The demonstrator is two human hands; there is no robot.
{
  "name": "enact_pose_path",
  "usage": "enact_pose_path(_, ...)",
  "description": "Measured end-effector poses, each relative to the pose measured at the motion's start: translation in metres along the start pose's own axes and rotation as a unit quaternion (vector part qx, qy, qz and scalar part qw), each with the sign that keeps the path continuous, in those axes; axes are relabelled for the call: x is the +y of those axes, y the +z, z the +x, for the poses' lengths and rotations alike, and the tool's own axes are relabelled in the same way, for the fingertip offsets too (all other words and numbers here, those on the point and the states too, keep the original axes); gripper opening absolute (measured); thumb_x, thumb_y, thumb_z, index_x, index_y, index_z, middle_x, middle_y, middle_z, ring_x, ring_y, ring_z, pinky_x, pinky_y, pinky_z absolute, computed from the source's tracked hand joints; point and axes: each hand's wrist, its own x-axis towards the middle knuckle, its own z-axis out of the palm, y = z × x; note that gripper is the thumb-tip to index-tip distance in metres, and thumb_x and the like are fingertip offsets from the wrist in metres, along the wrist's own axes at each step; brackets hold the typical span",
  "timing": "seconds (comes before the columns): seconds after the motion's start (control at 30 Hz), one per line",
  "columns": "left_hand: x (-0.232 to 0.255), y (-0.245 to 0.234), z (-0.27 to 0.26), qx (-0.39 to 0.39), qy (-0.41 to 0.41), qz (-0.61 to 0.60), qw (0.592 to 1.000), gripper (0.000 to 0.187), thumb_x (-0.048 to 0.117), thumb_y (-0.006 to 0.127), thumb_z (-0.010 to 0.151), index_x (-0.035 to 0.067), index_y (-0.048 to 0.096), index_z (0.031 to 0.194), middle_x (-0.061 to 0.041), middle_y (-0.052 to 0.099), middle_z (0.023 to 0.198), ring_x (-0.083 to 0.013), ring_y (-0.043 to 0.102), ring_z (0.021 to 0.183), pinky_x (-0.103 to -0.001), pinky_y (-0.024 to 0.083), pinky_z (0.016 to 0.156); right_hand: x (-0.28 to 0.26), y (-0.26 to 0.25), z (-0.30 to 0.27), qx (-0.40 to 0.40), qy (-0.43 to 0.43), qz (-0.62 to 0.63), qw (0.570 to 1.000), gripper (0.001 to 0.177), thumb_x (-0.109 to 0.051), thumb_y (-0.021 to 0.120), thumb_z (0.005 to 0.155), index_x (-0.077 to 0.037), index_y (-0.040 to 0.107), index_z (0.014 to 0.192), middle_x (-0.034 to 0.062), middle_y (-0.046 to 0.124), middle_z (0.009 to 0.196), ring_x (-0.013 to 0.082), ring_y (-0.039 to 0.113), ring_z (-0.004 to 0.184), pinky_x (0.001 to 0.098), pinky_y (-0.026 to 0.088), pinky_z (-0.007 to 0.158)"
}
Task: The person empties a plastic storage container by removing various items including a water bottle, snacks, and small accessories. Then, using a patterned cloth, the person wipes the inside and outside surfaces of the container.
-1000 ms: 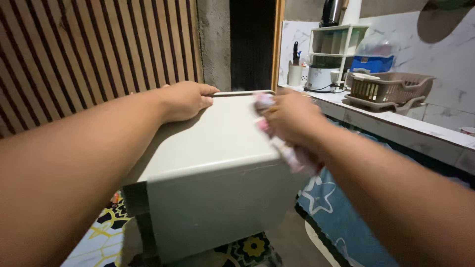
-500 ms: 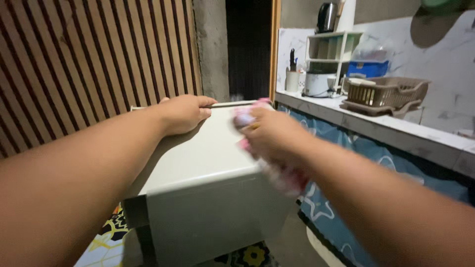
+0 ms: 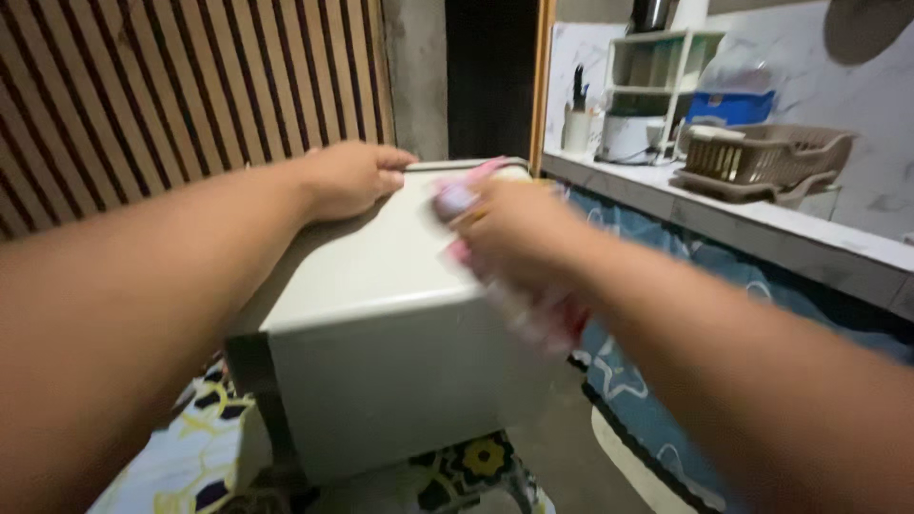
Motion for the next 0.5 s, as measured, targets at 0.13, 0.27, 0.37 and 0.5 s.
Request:
enact_pose_path(0.13, 0.008, -0.001, -0.005, 0.006, -0.034, 0.011, 0.999, 0.046, 0.033, 0.051, 0.102, 0.029, 0.054, 0.148, -0.005, 0.067, 0.135, -0.0255, 0.063, 0.122, -0.044, 0.041, 0.11, 0.027, -0.024, 0.008, 0.068, 0.026, -0.056, 0.996, 0.036, -0.032, 0.057, 0.104, -0.004, 0.078, 0.11, 0.0131, 0.078, 0.093, 0.0276, 0.077, 0.083, 0.0363, 0.059, 0.07)
enact_pose_path(0.27, 0.002, 0.001, -0.001, 0.005, 0.001, 0.015, 1.0, 0.045, 0.035, 0.051, 0.101, 0.029, 0.055, 0.146, -0.002, 0.07, 0.129, -0.0224, 0.064, 0.119, -0.045, 0.04, 0.109, 0.002, 0.006, 0.004, 0.018, -0.058, -0.123, 0.991, 0.034, -0.028, 0.06, 0.098, -0.013, 0.063, 0.129, 0.0125, 0.076, 0.097, 0.0213, 0.073, 0.079, 0.0358, 0.06, 0.069)
enact_pose_path(0.37, -0.006, 0.005, 0.007, 0.003, 0.018, -0.006, 1.0, 0.046, 0.036, 0.053, 0.1, 0.029, 0.056, 0.145, -0.002, 0.072, 0.126, -0.021, 0.068, 0.115, -0.042, 0.046, 0.107, -0.011, 0.017, -0.004, -0.013, -0.081, -0.095, 0.992, 0.043, -0.026, 0.062, 0.095, -0.019, 0.056, 0.137, 0.0114, 0.076, 0.097, 0.016, 0.072, 0.074, 0.0337, 0.061, 0.066)
enact_pose_path(0.5, -0.003, 0.002, 0.002, 0.004, 0.003, -0.005, 1.0, 0.045, 0.036, 0.053, 0.1, 0.03, 0.056, 0.145, -0.002, 0.072, 0.127, -0.0206, 0.067, 0.115, -0.041, 0.045, 0.106, 0.001, 0.003, 0.011, -0.005, -0.03, 0.057, 0.998, 0.032, -0.028, 0.059, 0.098, -0.013, 0.067, 0.125, 0.0134, 0.076, 0.094, 0.0144, 0.07, 0.068, 0.0309, 0.061, 0.06)
